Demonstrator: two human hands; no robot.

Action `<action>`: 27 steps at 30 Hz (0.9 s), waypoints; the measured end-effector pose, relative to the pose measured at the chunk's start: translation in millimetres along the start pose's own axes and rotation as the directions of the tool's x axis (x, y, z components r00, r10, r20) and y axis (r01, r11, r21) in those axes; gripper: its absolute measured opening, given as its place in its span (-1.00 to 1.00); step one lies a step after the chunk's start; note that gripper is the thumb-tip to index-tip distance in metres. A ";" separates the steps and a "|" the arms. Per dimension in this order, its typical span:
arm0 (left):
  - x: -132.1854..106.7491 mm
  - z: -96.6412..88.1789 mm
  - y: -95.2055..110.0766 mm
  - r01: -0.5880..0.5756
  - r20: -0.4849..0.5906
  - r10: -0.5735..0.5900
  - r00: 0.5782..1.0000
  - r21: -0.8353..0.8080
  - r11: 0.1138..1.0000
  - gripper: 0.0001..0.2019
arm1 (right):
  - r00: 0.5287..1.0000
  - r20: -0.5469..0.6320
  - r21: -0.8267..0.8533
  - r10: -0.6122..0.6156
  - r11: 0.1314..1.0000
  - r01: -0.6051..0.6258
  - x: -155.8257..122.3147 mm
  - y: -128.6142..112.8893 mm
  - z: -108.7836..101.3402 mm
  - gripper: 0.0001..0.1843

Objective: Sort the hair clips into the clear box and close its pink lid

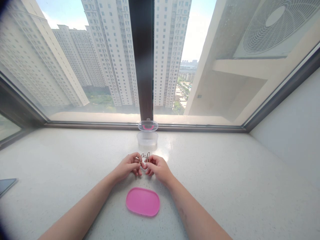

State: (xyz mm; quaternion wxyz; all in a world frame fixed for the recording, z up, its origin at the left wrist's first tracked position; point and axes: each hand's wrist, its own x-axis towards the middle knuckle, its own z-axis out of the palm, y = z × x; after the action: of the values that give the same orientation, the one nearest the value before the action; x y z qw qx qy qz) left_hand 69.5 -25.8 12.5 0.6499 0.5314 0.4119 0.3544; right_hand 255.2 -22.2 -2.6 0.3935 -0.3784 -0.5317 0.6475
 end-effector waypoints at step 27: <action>-0.8 2.0 3.9 0.010 -0.013 -0.010 1.000 0.001 1.000 -0.81 | 1.000 0.010 0.009 0.000 1.000 0.000 0.1 0.7 -0.6 -0.77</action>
State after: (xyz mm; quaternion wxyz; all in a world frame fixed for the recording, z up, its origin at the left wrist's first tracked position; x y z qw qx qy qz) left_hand 70.9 -26.6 16.6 0.6489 0.5273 0.4189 0.3543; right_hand 255.6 -21.9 -3.5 0.3926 -0.3731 -0.5308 0.6519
